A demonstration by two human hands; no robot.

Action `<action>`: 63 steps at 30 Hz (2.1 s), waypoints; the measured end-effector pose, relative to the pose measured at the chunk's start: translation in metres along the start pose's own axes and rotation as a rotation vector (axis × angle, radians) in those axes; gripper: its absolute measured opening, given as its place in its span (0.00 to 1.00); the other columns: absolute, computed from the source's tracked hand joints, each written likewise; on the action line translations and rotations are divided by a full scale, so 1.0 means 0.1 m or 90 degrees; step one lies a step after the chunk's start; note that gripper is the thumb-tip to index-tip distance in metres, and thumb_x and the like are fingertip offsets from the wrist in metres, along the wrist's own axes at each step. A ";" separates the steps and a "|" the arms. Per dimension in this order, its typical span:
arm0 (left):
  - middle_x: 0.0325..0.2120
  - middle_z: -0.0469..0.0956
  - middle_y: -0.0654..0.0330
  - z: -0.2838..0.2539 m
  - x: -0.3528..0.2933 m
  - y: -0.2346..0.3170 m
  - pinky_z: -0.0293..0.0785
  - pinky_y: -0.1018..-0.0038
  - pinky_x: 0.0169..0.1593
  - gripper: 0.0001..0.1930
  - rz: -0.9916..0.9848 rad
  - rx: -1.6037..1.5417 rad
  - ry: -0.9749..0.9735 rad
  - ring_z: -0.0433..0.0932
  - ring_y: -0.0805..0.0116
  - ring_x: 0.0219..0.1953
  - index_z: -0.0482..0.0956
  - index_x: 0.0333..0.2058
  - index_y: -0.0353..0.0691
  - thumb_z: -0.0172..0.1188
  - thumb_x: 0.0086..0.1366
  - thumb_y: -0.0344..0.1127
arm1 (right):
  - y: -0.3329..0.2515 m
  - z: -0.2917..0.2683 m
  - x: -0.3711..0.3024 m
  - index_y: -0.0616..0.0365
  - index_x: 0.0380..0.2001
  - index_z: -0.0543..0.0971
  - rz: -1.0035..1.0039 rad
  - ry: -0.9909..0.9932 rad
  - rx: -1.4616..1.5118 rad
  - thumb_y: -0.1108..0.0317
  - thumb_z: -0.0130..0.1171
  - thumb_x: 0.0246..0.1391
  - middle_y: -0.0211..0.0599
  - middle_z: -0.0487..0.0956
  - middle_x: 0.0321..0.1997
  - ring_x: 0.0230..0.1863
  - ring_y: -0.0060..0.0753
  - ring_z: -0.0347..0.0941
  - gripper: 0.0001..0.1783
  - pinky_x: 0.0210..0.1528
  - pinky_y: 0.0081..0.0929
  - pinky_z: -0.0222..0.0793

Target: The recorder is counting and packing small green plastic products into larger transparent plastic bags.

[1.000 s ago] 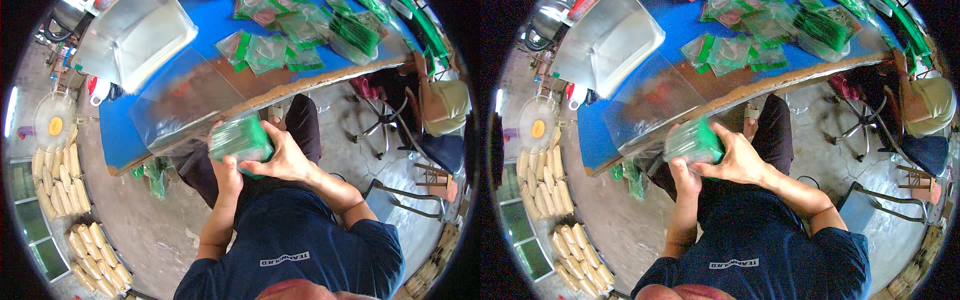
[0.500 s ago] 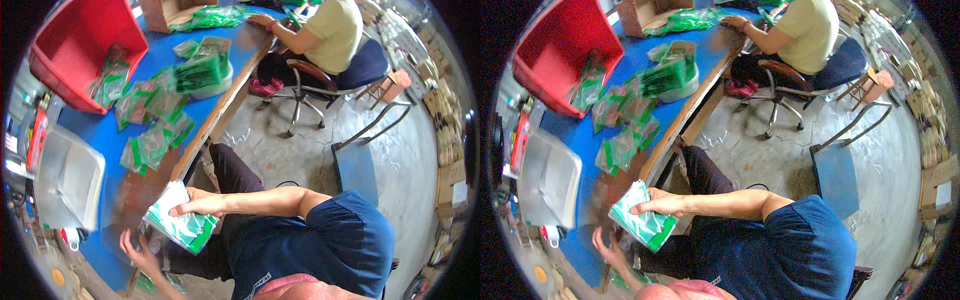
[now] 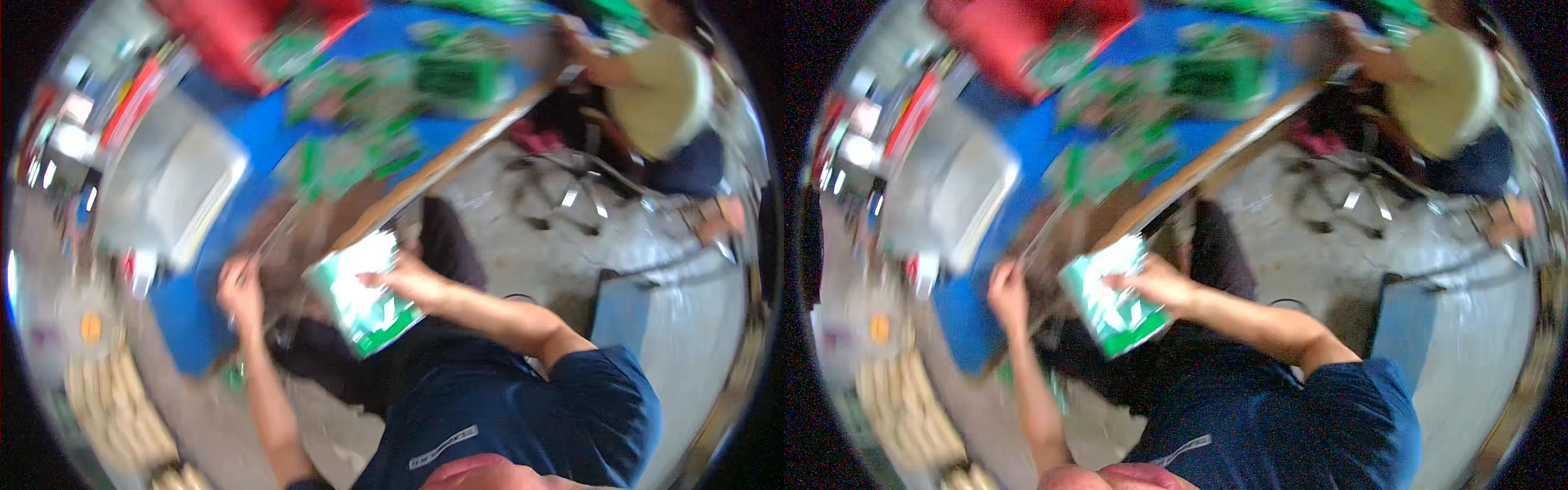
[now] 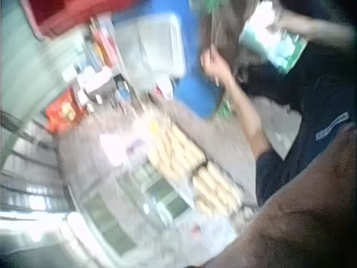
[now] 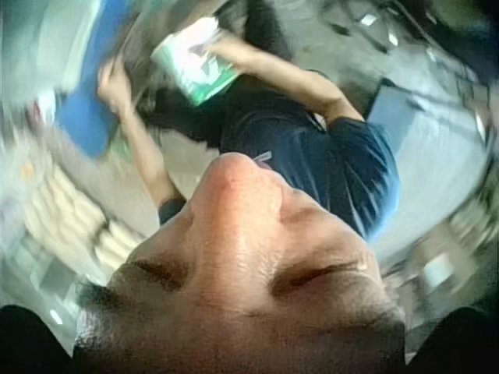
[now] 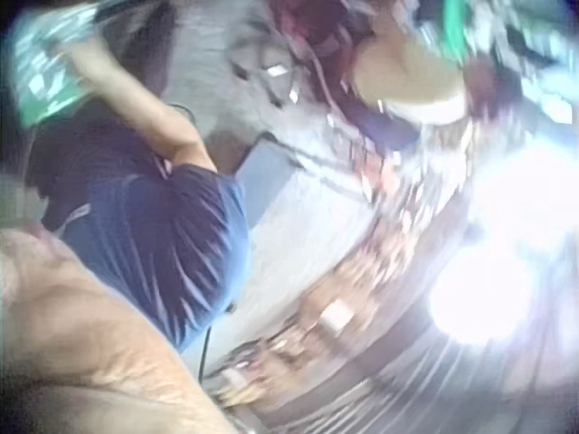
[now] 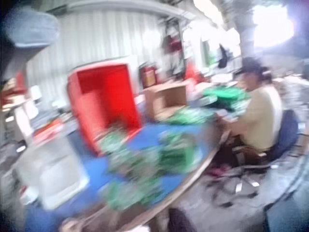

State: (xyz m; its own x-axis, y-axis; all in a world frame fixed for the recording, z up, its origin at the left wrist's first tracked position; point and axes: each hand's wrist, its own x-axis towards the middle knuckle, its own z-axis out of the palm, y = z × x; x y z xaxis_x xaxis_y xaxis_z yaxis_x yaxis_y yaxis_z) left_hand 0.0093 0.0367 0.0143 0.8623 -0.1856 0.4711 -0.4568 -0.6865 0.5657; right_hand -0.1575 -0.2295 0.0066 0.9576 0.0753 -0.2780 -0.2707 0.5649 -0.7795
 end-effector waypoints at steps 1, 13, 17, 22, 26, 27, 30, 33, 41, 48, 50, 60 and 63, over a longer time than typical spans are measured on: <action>0.30 0.81 0.53 0.11 0.07 0.04 0.75 0.67 0.42 0.07 0.015 0.009 -0.020 0.79 0.57 0.34 0.83 0.30 0.35 0.69 0.58 0.33 | -0.04 -0.02 -0.03 0.61 0.50 0.77 -0.004 0.027 -0.010 0.58 0.70 0.52 0.35 0.82 0.45 0.44 0.27 0.78 0.26 0.48 0.31 0.77; 0.34 0.78 0.57 -0.04 -0.33 0.43 0.74 0.66 0.44 0.13 0.035 0.069 -0.126 0.79 0.56 0.39 0.84 0.33 0.38 0.74 0.51 0.37 | -0.08 -0.16 -0.10 0.66 0.53 0.73 0.012 0.075 -0.036 0.58 0.69 0.52 0.36 0.80 0.46 0.46 0.29 0.76 0.31 0.52 0.29 0.72; 0.31 0.78 0.58 0.03 -0.35 0.27 0.73 0.68 0.39 0.10 0.009 0.001 -0.156 0.79 0.60 0.35 0.85 0.32 0.40 0.74 0.51 0.35 | -0.08 -0.12 -0.12 0.66 0.55 0.72 0.007 0.091 -0.026 0.57 0.69 0.52 0.37 0.79 0.48 0.48 0.29 0.76 0.33 0.54 0.30 0.72; 0.28 0.79 0.58 0.11 -0.30 0.41 0.73 0.69 0.37 0.07 -0.031 -0.039 -0.158 0.79 0.61 0.31 0.85 0.29 0.39 0.73 0.52 0.34 | -0.05 -0.21 -0.15 0.66 0.56 0.71 -0.008 0.077 -0.017 0.58 0.69 0.52 0.37 0.79 0.49 0.49 0.29 0.75 0.33 0.55 0.30 0.71; 0.28 0.80 0.57 0.07 -0.25 0.24 0.73 0.74 0.37 0.05 -0.014 -0.029 -0.199 0.79 0.68 0.31 0.86 0.33 0.37 0.69 0.58 0.30 | -0.02 -0.18 -0.15 0.65 0.54 0.72 -0.001 0.074 -0.030 0.58 0.69 0.52 0.36 0.80 0.48 0.48 0.27 0.76 0.31 0.54 0.30 0.72; 0.28 0.80 0.57 0.08 -0.21 0.26 0.73 0.74 0.37 0.05 -0.011 -0.029 -0.199 0.79 0.68 0.31 0.86 0.33 0.37 0.69 0.58 0.30 | -0.03 -0.18 -0.14 0.65 0.54 0.73 0.005 0.074 -0.031 0.59 0.69 0.52 0.35 0.80 0.47 0.47 0.27 0.76 0.30 0.53 0.29 0.72; 0.28 0.81 0.56 0.14 -0.09 0.33 0.72 0.74 0.37 0.06 -0.083 -0.099 -0.161 0.78 0.70 0.30 0.86 0.33 0.34 0.67 0.61 0.31 | -0.10 -0.08 -0.16 0.63 0.53 0.73 -0.038 0.074 -0.043 0.61 0.70 0.52 0.34 0.81 0.46 0.46 0.25 0.77 0.29 0.52 0.28 0.73; 0.26 0.79 0.57 0.28 -0.03 0.39 0.70 0.75 0.34 0.09 -0.098 -0.162 -0.059 0.75 0.73 0.28 0.84 0.31 0.32 0.68 0.61 0.34 | -0.24 0.16 -0.08 0.62 0.54 0.72 -0.240 0.076 -0.197 0.62 0.71 0.50 0.37 0.81 0.45 0.47 0.25 0.77 0.31 0.52 0.29 0.74; 0.37 0.78 0.56 0.34 0.07 0.77 0.73 0.72 0.43 0.05 0.058 -0.152 0.229 0.77 0.66 0.38 0.82 0.33 0.31 0.65 0.63 0.28 | -0.62 0.19 0.54 0.66 0.50 0.76 -0.151 0.122 -0.198 0.62 0.71 0.46 0.41 0.82 0.45 0.44 0.29 0.78 0.30 0.50 0.28 0.74; 0.37 0.80 0.55 0.18 0.17 1.15 0.74 0.67 0.51 0.03 0.274 -0.191 0.142 0.79 0.59 0.45 0.82 0.32 0.33 0.67 0.59 0.25 | -0.77 0.13 0.77 0.63 0.47 0.78 -0.059 0.017 -0.103 0.61 0.68 0.49 0.38 0.83 0.41 0.38 0.29 0.81 0.24 0.41 0.33 0.80; 0.39 0.81 0.55 0.11 0.22 1.14 0.72 0.66 0.56 0.03 0.284 -0.202 0.088 0.78 0.57 0.50 0.82 0.32 0.34 0.67 0.60 0.25 | -0.83 0.21 0.80 0.62 0.46 0.79 0.021 -0.015 -0.017 0.60 0.68 0.50 0.38 0.83 0.41 0.37 0.29 0.81 0.23 0.38 0.35 0.81; 0.41 0.79 0.54 0.29 -0.45 1.53 0.70 0.62 0.57 0.04 0.210 -0.337 0.096 0.75 0.53 0.55 0.75 0.33 0.34 0.61 0.62 0.21 | -0.79 0.47 0.91 0.62 0.47 0.79 -0.161 -0.077 -0.225 0.57 0.68 0.50 0.34 0.82 0.43 0.41 0.27 0.77 0.25 0.47 0.29 0.74; 0.46 0.77 0.52 0.13 -0.75 1.57 0.71 0.64 0.56 0.07 0.261 -0.265 0.003 0.74 0.53 0.55 0.77 0.36 0.35 0.64 0.59 0.22 | -0.69 0.50 0.93 0.68 0.46 0.77 -0.245 -0.081 -0.299 0.51 0.72 0.42 0.43 0.83 0.39 0.43 0.31 0.77 0.34 0.49 0.31 0.73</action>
State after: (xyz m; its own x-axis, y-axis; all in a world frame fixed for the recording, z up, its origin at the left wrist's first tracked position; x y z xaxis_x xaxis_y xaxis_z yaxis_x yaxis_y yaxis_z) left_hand -0.1237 -0.0658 0.0591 0.5964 -0.3740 0.7102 -0.8013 -0.2246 0.5546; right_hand -0.0450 -0.2204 0.0630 0.9916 0.0516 0.1185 0.1096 0.1504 -0.9825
